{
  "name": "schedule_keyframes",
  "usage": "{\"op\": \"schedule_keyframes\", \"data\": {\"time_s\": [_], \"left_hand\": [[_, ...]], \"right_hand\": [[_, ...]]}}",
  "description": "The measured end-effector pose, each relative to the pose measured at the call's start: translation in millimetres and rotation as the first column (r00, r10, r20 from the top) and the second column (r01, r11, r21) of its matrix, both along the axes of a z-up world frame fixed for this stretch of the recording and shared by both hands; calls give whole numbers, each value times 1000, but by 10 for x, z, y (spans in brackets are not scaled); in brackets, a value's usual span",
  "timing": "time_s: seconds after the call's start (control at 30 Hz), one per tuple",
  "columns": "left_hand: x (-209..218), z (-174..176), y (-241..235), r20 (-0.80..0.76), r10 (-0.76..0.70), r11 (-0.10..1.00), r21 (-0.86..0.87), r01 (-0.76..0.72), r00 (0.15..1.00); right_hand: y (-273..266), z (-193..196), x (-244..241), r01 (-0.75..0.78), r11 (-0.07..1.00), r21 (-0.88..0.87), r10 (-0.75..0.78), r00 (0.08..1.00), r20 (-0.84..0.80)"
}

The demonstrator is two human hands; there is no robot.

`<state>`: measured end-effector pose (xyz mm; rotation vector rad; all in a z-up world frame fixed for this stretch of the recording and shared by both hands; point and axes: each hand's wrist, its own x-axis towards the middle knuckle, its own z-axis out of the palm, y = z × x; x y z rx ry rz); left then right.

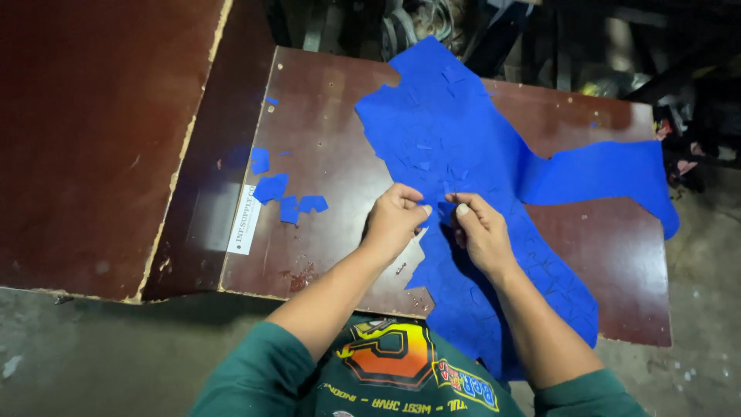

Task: Cutting out small pattern pieces from a large sheet of blue fabric using a small hand-held cutting tool.

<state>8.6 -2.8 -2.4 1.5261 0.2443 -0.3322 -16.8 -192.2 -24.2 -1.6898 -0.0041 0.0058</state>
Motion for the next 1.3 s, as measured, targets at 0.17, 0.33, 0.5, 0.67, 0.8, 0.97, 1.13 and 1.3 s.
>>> {"op": "schedule_keyframes", "data": {"time_s": [0.17,0.33,0.5,0.67,0.8,0.97,1.13,1.3], "left_hand": [[0,-186,-27,93,-225,964,168,208,970],[-24,-113,-7,104,-246,956,192,224,964],[-31,56,-55,-12,-175,962,212,174,984],[76,252,-42,-51,-48,999,0,48,998],[146,280,-65,-53,-1,1000,-27,0,999],[163,374,-31,-72,-19,998,54,23,997],[194,337,-13,-96,5,998,69,1,995],[198,379,-23,-129,-45,988,139,63,991]], "right_hand": [[-12,-127,130,34,997,-73,-40,997,-71],[-18,-174,119,87,994,-64,-91,994,-60],[-18,-130,70,198,977,74,-191,978,-83],[32,43,-10,94,976,197,-86,995,-49],[30,84,-3,2,994,113,1,1000,-26],[42,136,13,-7,999,45,12,993,-120],[127,239,2,15,998,-62,-26,983,-180],[215,260,-14,61,997,45,-47,963,-265]]}}
